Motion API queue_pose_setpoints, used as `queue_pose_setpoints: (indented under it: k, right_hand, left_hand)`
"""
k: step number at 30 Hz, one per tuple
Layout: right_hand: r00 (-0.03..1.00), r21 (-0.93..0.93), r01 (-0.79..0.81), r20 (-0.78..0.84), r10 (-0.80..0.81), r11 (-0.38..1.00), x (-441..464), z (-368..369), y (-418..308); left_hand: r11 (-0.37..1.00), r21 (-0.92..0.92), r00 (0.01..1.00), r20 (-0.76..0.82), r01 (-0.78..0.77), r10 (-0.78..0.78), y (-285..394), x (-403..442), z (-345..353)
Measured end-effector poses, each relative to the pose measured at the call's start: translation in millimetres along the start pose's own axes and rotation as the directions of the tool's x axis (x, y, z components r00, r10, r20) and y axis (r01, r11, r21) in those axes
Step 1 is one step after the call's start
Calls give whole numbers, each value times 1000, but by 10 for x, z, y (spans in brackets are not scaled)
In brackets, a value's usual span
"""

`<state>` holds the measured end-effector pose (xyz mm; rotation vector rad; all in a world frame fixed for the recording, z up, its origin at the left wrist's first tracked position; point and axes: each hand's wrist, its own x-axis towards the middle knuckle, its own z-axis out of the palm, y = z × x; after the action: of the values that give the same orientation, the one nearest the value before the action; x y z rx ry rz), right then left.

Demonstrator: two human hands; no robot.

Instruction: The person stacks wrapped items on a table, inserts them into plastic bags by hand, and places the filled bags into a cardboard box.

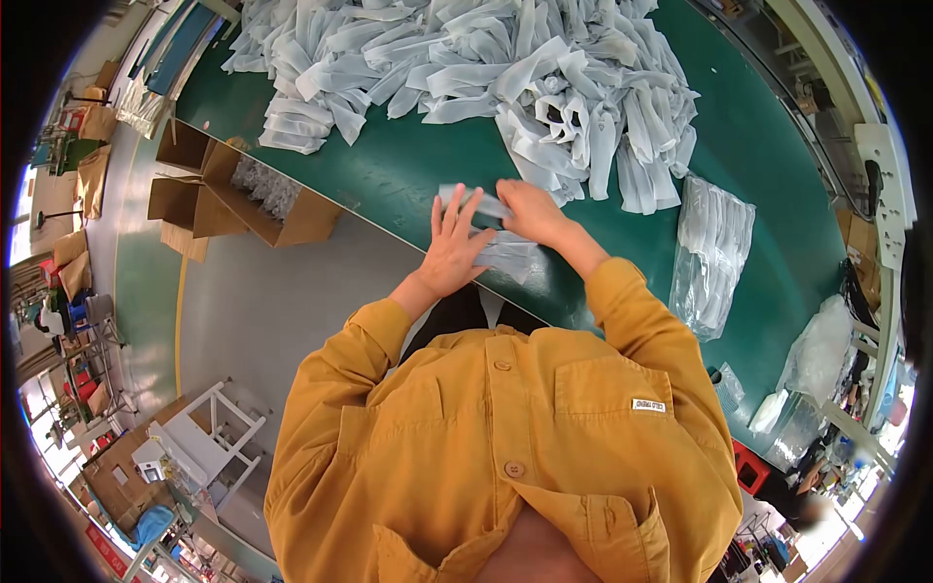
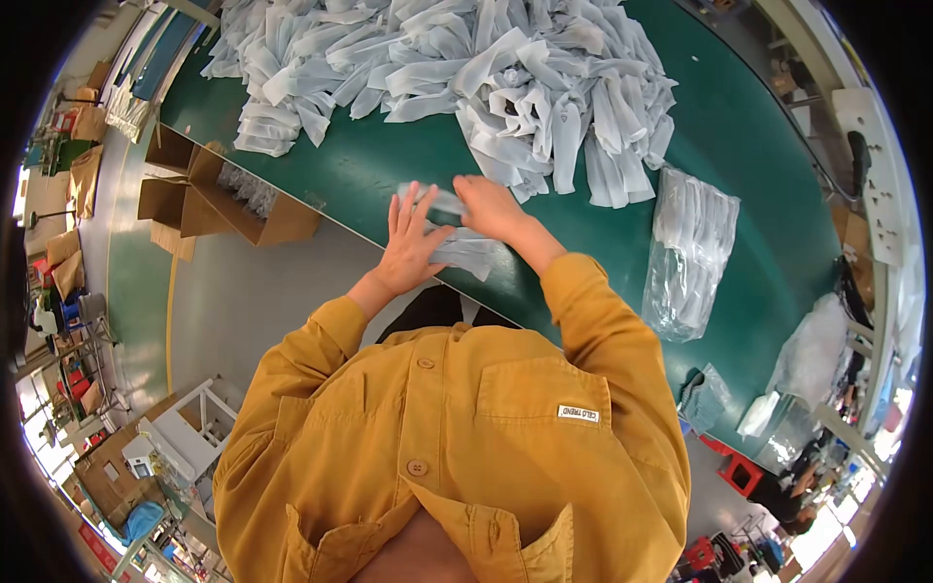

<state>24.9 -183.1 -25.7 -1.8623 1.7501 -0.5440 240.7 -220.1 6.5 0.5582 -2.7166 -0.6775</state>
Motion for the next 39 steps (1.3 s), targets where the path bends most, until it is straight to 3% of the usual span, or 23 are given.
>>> queue_pose_setpoints:
  k: [2, 5, 6, 8, 12, 15, 18, 20, 21, 23, 25, 28, 31, 33, 36, 39]
  right_hand:
    - [998, 11, 30, 58, -31, 999, -237, -71, 9]
    - [987, 168, -151, 71, 141, 974, -350, -206, -43]
    - [981, 14, -142, -131, 143, 990, -335, -186, -14]
    - [866, -281, -210, -498, 45, 936, -207, -80, 61]
    - [875, -509, -387, -467, 131, 769, 24, 115, 180]
    - [912, -536, -359, -375, 165, 764, 41, 141, 241]
    - [943, -194, -174, -315, 107, 966, -270, -11, 204]
    - [961, -111, -72, -273, 39, 991, -461, -79, 180]
    - [967, -70, -22, -255, 4, 997, -547, -99, 169]
    - [984, 5, -54, -169, 54, 999, -677, -99, 145]
    - [992, 52, -104, -69, 108, 993, -788, -82, 112]
    - [973, 133, -106, -189, 131, 985, -998, 4, -35]
    - [952, -135, -136, -291, 92, 981, -1077, 138, -359]
    - [939, -126, -227, -293, 182, 966, -1073, 266, -361]
    - [908, -108, -251, -370, 196, 962, -1065, 341, -354]
    - [890, -95, -254, -413, 194, 962, -1073, 375, -346]
  left_hand:
    - [1000, 2, 1000, 24, -10, 10, -33, 43, -7]
    - [982, -172, 984, 145, -80, 105, -279, 29, 259]
    - [980, -174, 983, 142, -95, 121, -281, 51, 256]
    - [976, -177, 979, 141, -124, 150, -261, 76, 236]
    - [960, -274, 979, 167, -66, 115, -219, 104, 276]
    - [940, -338, 982, 158, -40, 98, -198, 125, 300]
    - [958, -257, 982, 102, -131, 161, -238, 120, 317]
    - [976, -113, 981, 28, -186, 190, -151, 178, 168]
    - [973, -131, 981, 17, -189, 193, -136, 201, 159]
    - [968, -159, 981, -7, -195, 196, -148, 261, 159]
    - [934, -290, 967, 79, -209, 241, -265, 292, 264]
    - [886, -423, 945, 166, -190, 282, -392, 351, 431]
    - [879, -438, 952, 138, -190, 274, -323, 385, 516]
    - [879, -425, 950, 121, -214, 289, -288, 428, 544]
    - [829, -525, 974, -1, -192, 225, -393, 409, 461]
    - [844, -531, 974, -147, 71, -174, -461, 362, 483]
